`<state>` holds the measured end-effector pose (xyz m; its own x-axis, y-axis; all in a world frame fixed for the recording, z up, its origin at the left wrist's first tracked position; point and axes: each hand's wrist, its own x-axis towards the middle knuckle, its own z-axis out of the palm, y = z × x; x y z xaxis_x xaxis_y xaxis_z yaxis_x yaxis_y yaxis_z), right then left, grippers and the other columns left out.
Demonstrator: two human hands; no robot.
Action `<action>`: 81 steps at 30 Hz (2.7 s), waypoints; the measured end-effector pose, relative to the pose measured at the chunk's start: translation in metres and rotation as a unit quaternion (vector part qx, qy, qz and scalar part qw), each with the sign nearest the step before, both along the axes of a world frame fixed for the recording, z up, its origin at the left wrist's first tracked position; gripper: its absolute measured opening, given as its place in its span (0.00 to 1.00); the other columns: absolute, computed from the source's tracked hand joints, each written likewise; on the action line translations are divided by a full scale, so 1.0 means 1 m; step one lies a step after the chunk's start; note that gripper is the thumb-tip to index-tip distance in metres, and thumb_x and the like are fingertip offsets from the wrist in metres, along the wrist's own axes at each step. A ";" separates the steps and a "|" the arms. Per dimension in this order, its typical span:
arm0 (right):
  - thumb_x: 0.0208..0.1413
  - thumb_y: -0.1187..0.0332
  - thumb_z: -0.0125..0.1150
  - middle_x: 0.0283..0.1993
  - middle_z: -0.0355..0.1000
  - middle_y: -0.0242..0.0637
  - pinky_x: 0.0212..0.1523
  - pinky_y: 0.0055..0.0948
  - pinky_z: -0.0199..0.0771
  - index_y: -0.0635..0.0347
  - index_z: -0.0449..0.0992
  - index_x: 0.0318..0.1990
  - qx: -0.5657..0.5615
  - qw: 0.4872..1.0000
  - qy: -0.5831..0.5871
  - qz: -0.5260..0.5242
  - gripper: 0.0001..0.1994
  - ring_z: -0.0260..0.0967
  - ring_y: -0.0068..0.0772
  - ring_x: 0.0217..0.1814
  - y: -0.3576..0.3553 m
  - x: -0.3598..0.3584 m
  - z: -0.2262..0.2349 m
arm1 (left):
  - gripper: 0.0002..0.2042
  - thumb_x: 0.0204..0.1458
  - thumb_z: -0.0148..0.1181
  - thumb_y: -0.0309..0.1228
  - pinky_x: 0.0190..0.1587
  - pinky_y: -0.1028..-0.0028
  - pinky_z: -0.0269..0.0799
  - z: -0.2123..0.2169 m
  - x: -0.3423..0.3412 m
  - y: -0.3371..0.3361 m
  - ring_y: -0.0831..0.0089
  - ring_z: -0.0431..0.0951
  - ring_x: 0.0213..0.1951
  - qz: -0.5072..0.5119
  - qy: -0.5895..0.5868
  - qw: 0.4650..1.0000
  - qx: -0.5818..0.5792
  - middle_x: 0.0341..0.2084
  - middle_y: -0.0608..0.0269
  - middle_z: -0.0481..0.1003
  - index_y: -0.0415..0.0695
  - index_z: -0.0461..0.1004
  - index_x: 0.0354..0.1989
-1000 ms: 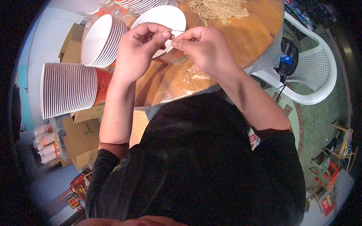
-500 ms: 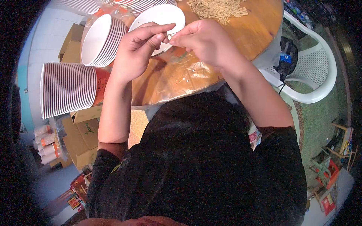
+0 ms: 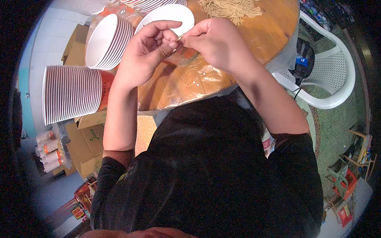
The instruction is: Attaching and tying strings to the rims of disposable paper bowls.
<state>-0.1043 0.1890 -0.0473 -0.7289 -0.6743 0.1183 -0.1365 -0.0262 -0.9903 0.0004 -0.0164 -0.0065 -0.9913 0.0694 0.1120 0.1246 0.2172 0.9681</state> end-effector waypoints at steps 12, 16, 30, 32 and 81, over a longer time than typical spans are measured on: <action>0.60 0.61 0.74 0.31 0.85 0.37 0.36 0.30 0.79 0.67 0.90 0.42 0.026 0.998 0.040 -0.043 0.15 0.80 0.23 0.34 -0.004 0.004 0.002 | 0.17 0.73 0.60 0.21 0.49 0.78 0.77 0.006 0.000 -0.001 0.79 0.81 0.42 0.024 -0.046 0.998 -0.022 0.39 0.66 0.81 0.35 0.73 0.69; 0.60 0.61 0.75 0.31 0.85 0.37 0.37 0.31 0.80 0.67 0.90 0.42 0.033 0.995 0.069 -0.058 0.15 0.80 0.24 0.33 -0.005 0.002 -0.006 | 0.11 0.74 0.62 0.24 0.44 0.79 0.77 0.011 -0.006 0.001 0.81 0.82 0.39 0.041 -0.104 0.989 -0.098 0.39 0.67 0.83 0.36 0.79 0.60; 0.64 0.74 0.74 0.44 0.86 0.34 0.46 0.24 0.83 0.67 0.84 0.54 -0.096 0.995 -0.015 -0.004 0.13 0.81 0.18 0.43 -0.009 0.004 -0.015 | 0.04 0.74 0.62 0.25 0.43 0.81 0.75 0.001 -0.011 -0.001 0.84 0.80 0.39 0.066 -0.068 0.991 -0.094 0.39 0.70 0.83 0.37 0.79 0.51; 0.66 0.75 0.73 0.45 0.86 0.35 0.47 0.22 0.82 0.68 0.84 0.53 -0.156 0.987 -0.045 -0.002 0.11 0.81 0.18 0.44 -0.013 0.004 -0.019 | 0.04 0.74 0.62 0.24 0.43 0.81 0.76 0.001 -0.013 0.000 0.84 0.80 0.40 0.064 -0.059 0.992 -0.090 0.40 0.70 0.82 0.37 0.79 0.51; 0.61 0.75 0.77 0.34 0.82 0.37 0.37 0.35 0.81 0.60 0.81 0.37 -0.082 0.939 0.278 -0.184 0.07 0.82 0.37 0.35 -0.007 0.022 -0.022 | 0.08 0.72 0.64 0.31 0.35 0.76 0.76 -0.008 -0.011 0.002 0.83 0.78 0.31 0.092 -0.028 0.991 -0.097 0.30 0.69 0.81 0.38 0.83 0.46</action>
<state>-0.0824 0.1819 -0.0697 -0.7033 -0.3290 0.6302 -0.6612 -0.0227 -0.7498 -0.0103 -0.0143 -0.0147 -0.9934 -0.0983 0.0593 0.0134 0.4133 0.9105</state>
